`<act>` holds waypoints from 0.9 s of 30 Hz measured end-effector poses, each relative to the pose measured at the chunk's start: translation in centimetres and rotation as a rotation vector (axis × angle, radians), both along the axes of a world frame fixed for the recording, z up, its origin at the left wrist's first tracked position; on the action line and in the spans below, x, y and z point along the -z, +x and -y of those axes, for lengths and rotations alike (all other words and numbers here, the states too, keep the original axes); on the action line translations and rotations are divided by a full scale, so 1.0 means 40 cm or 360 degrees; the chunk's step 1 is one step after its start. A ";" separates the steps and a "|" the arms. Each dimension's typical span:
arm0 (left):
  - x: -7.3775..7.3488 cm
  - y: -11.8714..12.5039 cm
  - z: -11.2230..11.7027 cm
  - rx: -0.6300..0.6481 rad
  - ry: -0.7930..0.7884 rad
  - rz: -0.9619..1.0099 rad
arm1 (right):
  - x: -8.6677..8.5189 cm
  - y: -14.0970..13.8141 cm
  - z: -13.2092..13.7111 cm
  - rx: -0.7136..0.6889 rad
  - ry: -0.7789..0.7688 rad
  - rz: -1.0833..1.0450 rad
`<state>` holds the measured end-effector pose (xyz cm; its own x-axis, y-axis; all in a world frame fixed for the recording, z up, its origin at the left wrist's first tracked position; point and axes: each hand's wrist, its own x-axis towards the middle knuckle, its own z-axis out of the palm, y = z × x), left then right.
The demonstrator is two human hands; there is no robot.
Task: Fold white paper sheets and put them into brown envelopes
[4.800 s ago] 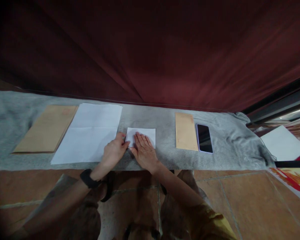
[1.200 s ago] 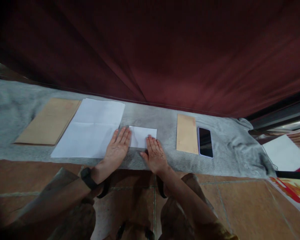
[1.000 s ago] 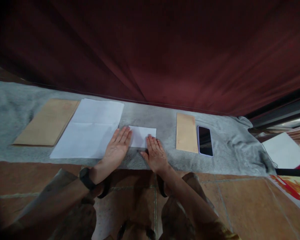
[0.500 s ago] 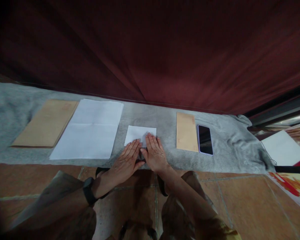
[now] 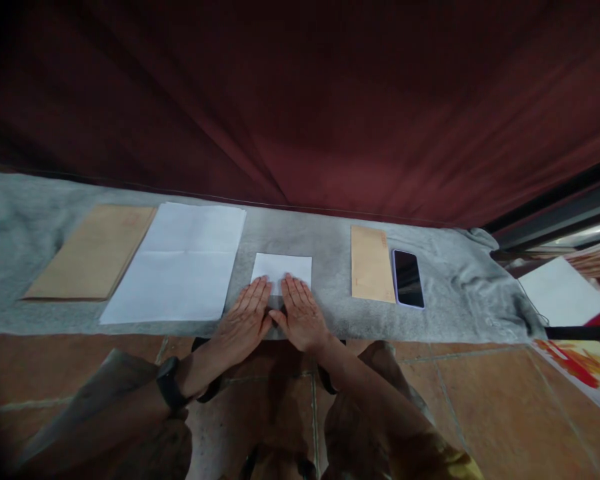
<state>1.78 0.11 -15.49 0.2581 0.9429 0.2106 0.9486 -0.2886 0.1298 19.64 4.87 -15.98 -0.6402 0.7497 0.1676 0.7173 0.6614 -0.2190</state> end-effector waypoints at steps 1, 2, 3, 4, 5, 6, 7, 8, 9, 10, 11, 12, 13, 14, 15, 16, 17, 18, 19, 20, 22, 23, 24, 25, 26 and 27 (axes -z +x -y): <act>0.001 -0.005 -0.003 -0.0011 0.0014 0.0002 | 0.004 0.006 -0.003 0.0013 0.0019 0.0005; 0.003 -0.010 -0.005 -0.0015 0.0027 0.0007 | 0.007 0.012 -0.006 0.0029 0.0035 0.0006; 0.003 -0.014 -0.008 -0.0019 0.0039 0.0013 | 0.011 0.017 -0.008 0.0046 0.0051 0.0004; 0.004 -0.017 -0.010 -0.0024 0.0049 0.0020 | 0.014 0.022 -0.010 0.0064 0.0067 0.0001; 0.004 -0.020 -0.012 -0.0033 0.0056 0.0028 | 0.018 0.027 -0.012 0.0082 0.0084 -0.0004; 0.003 -0.023 -0.013 -0.0044 0.0062 0.0036 | 0.022 0.031 -0.014 0.0098 0.0102 -0.0010; 0.003 -0.024 -0.014 -0.0056 0.0066 0.0045 | 0.025 0.035 -0.015 0.0112 0.0118 -0.0015; 0.003 -0.025 -0.015 -0.0068 0.0071 0.0055 | 0.028 0.040 -0.017 0.0129 0.0131 -0.0021; 0.003 -0.025 -0.015 -0.0078 0.0078 0.0065 | 0.031 0.045 -0.018 0.0143 0.0139 -0.0026; 0.004 -0.025 -0.015 -0.0088 0.0089 0.0075 | 0.033 0.050 -0.020 0.0156 0.0140 -0.0031; 0.005 -0.024 -0.015 -0.0095 0.0102 0.0084 | 0.035 0.056 -0.022 0.0167 0.0138 -0.0033; 0.007 -0.023 -0.015 -0.0101 0.0114 0.0091 | 0.036 0.062 -0.024 0.0174 0.0133 -0.0035; 0.009 -0.022 -0.015 -0.0110 0.0124 0.0096 | 0.036 0.069 -0.025 0.0178 0.0128 -0.0034; 0.011 -0.021 -0.016 -0.0118 0.0133 0.0098 | 0.037 0.075 -0.027 0.0178 0.0125 -0.0034; 0.013 -0.019 -0.017 -0.0127 0.0139 0.0098 | 0.037 0.082 -0.028 0.0177 0.0125 -0.0036; 0.014 -0.018 -0.018 -0.0138 0.0141 0.0096 | 0.038 0.088 -0.029 0.0178 0.0128 -0.0041; 0.015 -0.017 -0.019 -0.0146 0.0140 0.0091 | 0.039 0.093 -0.030 0.0181 0.0131 -0.0048; 0.015 -0.016 -0.019 -0.0153 0.0136 0.0085 | 0.039 0.097 -0.030 0.0186 0.0134 -0.0055; 0.015 -0.015 -0.020 -0.0157 0.0130 0.0077 | 0.039 0.100 -0.031 0.0192 0.0135 -0.0062; 0.014 -0.015 -0.021 -0.0163 0.0122 0.0070 | 0.038 0.102 -0.032 0.0195 0.0135 -0.0068; 0.011 -0.014 -0.022 -0.0170 0.0111 0.0065 | 0.033 0.099 -0.035 0.0204 0.0135 -0.0075; 0.010 -0.013 -0.023 -0.0174 0.0110 0.0069 | 0.027 0.094 -0.037 0.0213 0.0136 -0.0078; 0.008 -0.013 -0.024 -0.0180 0.0114 0.0076 | 0.021 0.086 -0.039 0.0219 0.0135 -0.0077; 0.007 -0.012 -0.026 -0.0187 0.0122 0.0085 | 0.013 0.075 -0.040 0.0216 0.0129 -0.0071; 0.006 -0.011 -0.027 -0.0188 0.0129 0.0090 | 0.006 0.063 -0.039 0.0204 0.0120 -0.0061; 0.006 -0.010 -0.028 -0.0176 0.0130 0.0089 | -0.001 0.049 -0.037 0.0174 0.0106 -0.0048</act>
